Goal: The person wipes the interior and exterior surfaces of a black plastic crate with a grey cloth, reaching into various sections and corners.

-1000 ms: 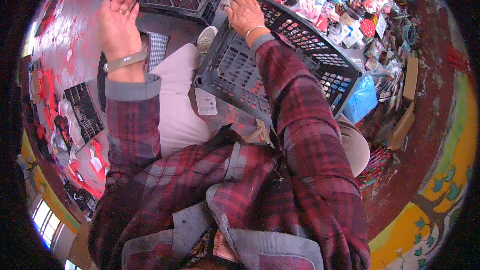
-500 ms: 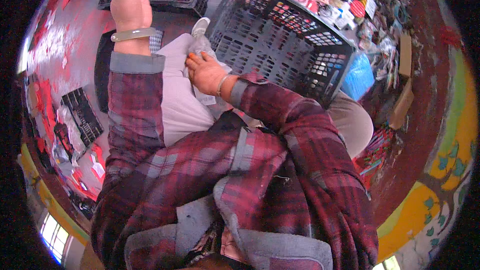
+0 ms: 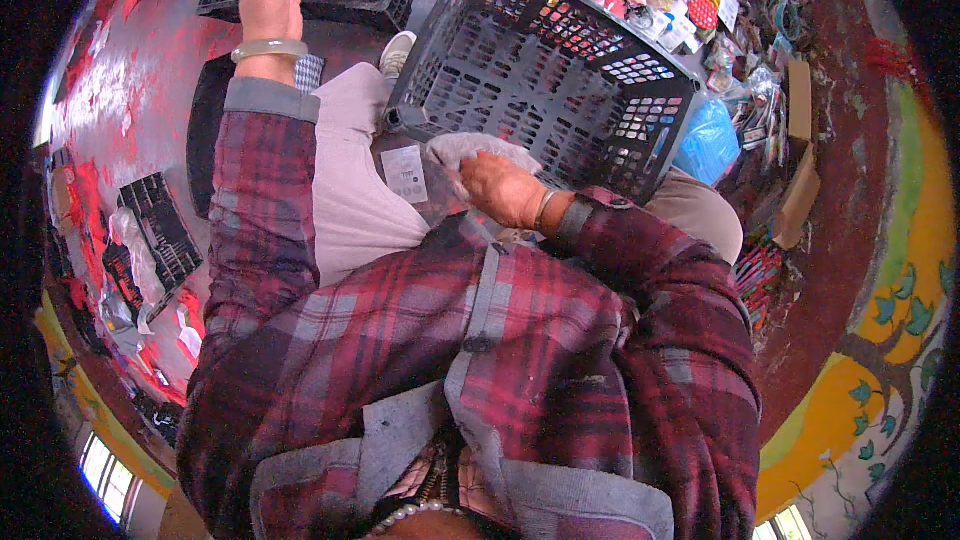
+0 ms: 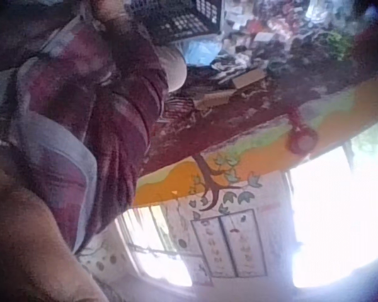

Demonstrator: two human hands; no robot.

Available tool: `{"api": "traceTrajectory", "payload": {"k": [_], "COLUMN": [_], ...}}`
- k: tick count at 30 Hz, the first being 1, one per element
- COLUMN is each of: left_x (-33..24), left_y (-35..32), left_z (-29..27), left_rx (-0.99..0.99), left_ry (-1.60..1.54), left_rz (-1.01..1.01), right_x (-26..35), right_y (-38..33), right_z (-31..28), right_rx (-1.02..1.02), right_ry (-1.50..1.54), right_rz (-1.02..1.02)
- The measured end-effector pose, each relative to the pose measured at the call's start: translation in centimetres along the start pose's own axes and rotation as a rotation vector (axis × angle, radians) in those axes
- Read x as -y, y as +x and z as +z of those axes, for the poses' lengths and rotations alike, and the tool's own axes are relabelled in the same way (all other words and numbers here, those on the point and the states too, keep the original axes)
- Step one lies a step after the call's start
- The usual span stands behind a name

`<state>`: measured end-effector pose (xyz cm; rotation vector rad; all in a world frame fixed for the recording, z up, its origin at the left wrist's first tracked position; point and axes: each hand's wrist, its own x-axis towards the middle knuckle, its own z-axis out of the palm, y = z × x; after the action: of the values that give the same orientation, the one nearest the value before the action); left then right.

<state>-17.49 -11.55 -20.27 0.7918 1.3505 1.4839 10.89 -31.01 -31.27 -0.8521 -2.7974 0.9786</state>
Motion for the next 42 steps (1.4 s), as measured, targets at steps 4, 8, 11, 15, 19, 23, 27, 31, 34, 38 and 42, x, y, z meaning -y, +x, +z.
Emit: {"api": "traceTrajectory", "payload": {"k": [4,8,11,15,19,23,27,31,34,38,42], "left_x": [0.5,0.2,0.8,1.5,0.1,0.9,0.2,1.6,3.5,8.9,10.3], "left_y": [0.2,-0.2,0.5,1.4,0.2,0.6,0.1,0.8,1.2,2.7,1.1], "left_z": [0.2,1.0,1.5,0.7,0.6,2.4,2.5,5.0,7.4,9.4,10.7], "left_rx": [0.063,0.079,0.108,0.238,0.210,0.267,0.282,0.380,0.486,0.657,0.820], "left_ry": [-0.018,0.002,-0.012,0.044,0.079,0.079,0.115,0.159,0.274,0.671,1.228], "left_rz": [0.022,0.031,0.020,0.002,-0.018,-0.051,-0.046,-0.095,-0.066,0.120,0.297], "right_x": [-0.3,-2.3,-2.3,1.3,1.7,-0.8,-2.5,-3.8,-4.9,-6.9,-9.0], "right_y": [4.4,9.9,13.0,11.8,9.1,2.6,-5.5,-11.2,-14.9,-20.2,-24.4], "right_z": [-4.9,-2.0,5.9,4.4,4.0,3.7,2.0,1.9,1.9,0.1,-0.8], "right_rx": [-0.306,-0.197,-0.272,-0.264,-0.260,-0.238,-0.083,0.007,-0.014,0.014,0.160], "right_ry": [0.603,0.960,0.068,0.070,-0.134,-0.050,-0.026,0.035,0.036,-0.089,-0.076], "right_rz": [0.409,0.718,0.349,0.542,0.392,0.419,0.439,0.546,0.522,0.320,0.246]}}
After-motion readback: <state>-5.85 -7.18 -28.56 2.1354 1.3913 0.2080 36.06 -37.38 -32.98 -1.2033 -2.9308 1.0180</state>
